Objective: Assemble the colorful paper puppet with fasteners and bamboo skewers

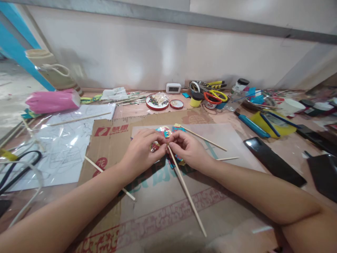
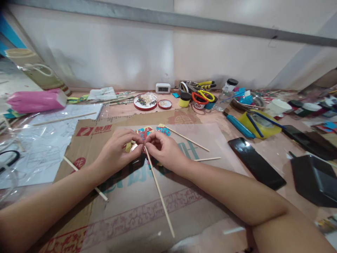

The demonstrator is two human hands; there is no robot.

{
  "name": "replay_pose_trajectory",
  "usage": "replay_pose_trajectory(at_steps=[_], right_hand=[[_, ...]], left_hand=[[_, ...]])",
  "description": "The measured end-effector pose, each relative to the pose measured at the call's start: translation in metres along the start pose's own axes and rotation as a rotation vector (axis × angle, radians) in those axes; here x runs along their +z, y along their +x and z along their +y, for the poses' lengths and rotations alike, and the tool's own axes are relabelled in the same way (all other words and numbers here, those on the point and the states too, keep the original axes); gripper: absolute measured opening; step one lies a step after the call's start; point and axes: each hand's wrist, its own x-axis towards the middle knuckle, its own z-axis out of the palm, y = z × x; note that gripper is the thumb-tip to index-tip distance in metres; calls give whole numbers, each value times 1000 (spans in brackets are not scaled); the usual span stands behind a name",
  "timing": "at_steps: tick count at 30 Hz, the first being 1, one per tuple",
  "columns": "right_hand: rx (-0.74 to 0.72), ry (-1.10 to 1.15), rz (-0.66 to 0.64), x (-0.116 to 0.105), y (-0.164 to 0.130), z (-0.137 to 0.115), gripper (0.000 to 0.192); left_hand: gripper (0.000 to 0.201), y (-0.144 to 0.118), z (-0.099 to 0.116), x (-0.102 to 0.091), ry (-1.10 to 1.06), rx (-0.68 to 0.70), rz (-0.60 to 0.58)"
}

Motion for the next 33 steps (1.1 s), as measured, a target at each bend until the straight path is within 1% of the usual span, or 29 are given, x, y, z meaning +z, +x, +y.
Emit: replay_pose_trajectory(at_steps=[4, 9, 15, 18, 24, 33], right_hand=[[-17, -31, 8, 1, 0, -1, 9], [-37, -110, 19, -1, -1, -2, 10], [-149, -238, 11, -2, -2, -2, 4], [-150, -258, 15, -2, -3, -2, 5], [-136, -261, 15, -2, -3, -3, 4], [-189, -367, 19, -4, -2, -6, 4]], left_hand=[[5, 0, 0, -1, 35, 22, 8], [4, -1, 0, -1, 23, 0, 4], [7, 0, 3, -1, -46, -56, -17], [7, 1, 3, -1, -49, -63, -22], [5, -1, 2, 0, 11, -12, -18], [7, 0, 5, 0, -52, -85, -51]])
